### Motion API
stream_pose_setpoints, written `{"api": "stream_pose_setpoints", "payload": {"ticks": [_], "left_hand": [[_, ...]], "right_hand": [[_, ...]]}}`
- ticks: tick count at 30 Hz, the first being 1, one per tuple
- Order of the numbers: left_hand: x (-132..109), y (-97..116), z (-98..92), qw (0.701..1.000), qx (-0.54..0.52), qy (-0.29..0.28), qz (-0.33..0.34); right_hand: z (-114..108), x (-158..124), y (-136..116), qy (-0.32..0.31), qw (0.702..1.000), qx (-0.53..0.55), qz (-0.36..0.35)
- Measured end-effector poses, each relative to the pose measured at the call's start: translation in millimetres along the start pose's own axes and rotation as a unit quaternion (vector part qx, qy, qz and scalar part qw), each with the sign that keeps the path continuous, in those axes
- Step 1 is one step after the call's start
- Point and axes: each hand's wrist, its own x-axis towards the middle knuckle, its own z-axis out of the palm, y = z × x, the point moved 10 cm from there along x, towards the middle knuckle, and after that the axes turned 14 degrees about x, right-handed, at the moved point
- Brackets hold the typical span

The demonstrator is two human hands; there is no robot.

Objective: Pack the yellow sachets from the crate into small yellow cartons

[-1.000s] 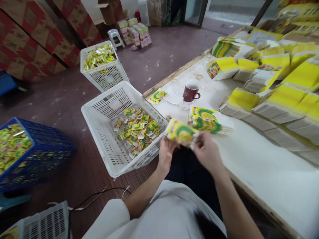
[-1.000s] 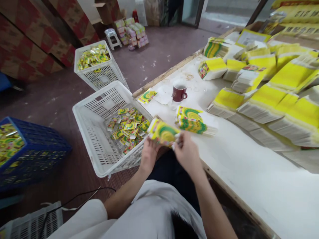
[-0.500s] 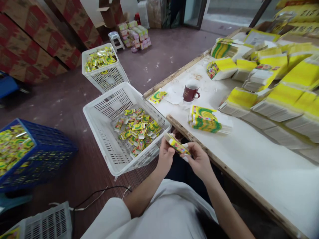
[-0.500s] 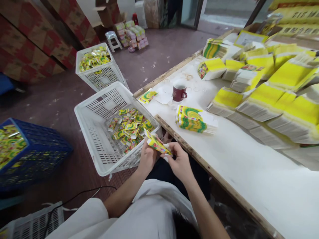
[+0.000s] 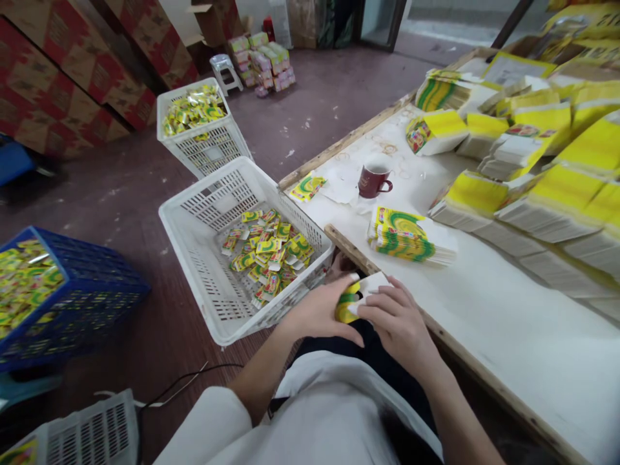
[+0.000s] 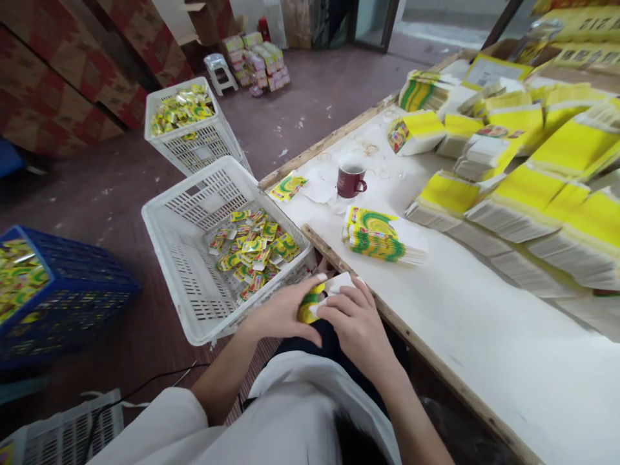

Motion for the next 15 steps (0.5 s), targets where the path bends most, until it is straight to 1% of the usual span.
{"api": "stream_pose_setpoints", "payload": {"ticks": [1,2,3,4,5,6,8,9,10,11,12,15], "left_hand": [[0.3,0.8,7.8,1.000,0.019,-0.008,-0.015],[0.6,0.9,12.8,0.999,0.029,0.002,-0.030],[0.6,0.2,15.4,0.998,0.035,0.024,-0.045],[0.0,-0.8,16.9,0.996,0.043,0.049,-0.058],[-0.9,-1.2,18.8,0.994,0.052,0.068,-0.064],[-1.8,-0.6,21.7,0.993,0.063,0.080,-0.062],[-3.3,2.6,28.9,0.991,0.088,0.088,-0.041],[-3.9,5.4,33.6,0.991,0.101,0.084,-0.024],[-4.5,9.0,38.7,0.991,0.112,0.076,-0.002],[-5.3,12.7,43.1,0.990,0.120,0.070,0.020],[-6.3,16.0,45.5,0.989,0.125,0.069,0.038],[-8.7,20.8,44.1,0.988,0.122,0.078,0.056]], "right_hand": [[-4.1,-1.6,1.7,0.045,0.999,0.003,0.013],[-12.0,-5.2,6.9,0.111,0.993,0.013,0.038],[-20.1,-11.3,15.4,0.181,0.980,0.040,0.072],[-24.2,-18.6,26.7,0.235,0.962,0.087,0.112],[-21.4,-24.7,39.7,0.262,0.940,0.154,0.154],[-11.8,-28.4,52.2,0.259,0.917,0.232,0.196],[16.3,-31.4,67.7,0.209,0.864,0.374,0.265],[27.9,-32.4,70.4,0.186,0.840,0.420,0.289],[36.0,-32.8,71.0,0.169,0.824,0.447,0.303],[40.6,-32.4,70.0,0.158,0.816,0.462,0.308],[42.9,-31.2,67.8,0.149,0.815,0.469,0.306],[42.3,-27.6,59.5,0.125,0.830,0.463,0.285]]}}
